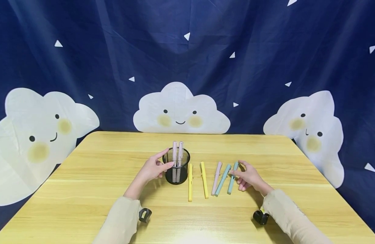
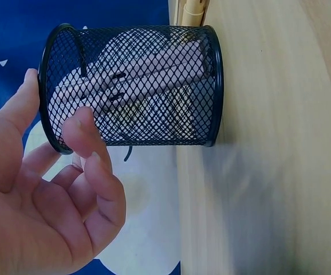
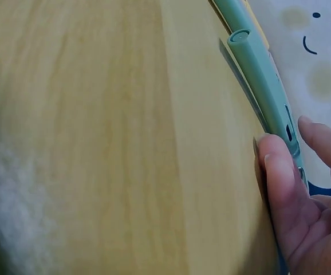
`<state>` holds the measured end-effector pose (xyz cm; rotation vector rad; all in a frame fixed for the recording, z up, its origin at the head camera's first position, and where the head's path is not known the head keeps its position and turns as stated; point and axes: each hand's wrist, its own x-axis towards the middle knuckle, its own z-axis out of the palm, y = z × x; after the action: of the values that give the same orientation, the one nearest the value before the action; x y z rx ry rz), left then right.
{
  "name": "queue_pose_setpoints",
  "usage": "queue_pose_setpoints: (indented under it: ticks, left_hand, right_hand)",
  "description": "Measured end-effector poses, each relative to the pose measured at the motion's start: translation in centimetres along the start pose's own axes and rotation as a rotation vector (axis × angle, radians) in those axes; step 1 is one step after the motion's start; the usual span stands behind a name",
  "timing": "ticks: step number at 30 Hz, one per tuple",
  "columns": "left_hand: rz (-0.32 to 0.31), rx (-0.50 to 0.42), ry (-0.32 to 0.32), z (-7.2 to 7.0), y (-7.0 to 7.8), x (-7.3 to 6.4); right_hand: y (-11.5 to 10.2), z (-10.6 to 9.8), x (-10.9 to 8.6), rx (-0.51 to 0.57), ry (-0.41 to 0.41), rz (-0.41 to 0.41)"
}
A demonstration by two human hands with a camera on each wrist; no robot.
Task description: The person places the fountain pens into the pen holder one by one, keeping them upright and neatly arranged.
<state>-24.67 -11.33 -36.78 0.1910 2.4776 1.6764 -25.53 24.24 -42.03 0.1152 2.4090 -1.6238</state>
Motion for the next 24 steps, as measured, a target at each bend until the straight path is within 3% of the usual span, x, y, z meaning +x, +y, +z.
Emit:
queue_pose_setpoints:
  ticks: [24]
  left_hand:
    - [-0.006,0.000,-0.003,-0.02,0.17,-0.02]
  right_hand:
    - [-0.50,-0.08,0.20,0.016,-0.027,0.019]
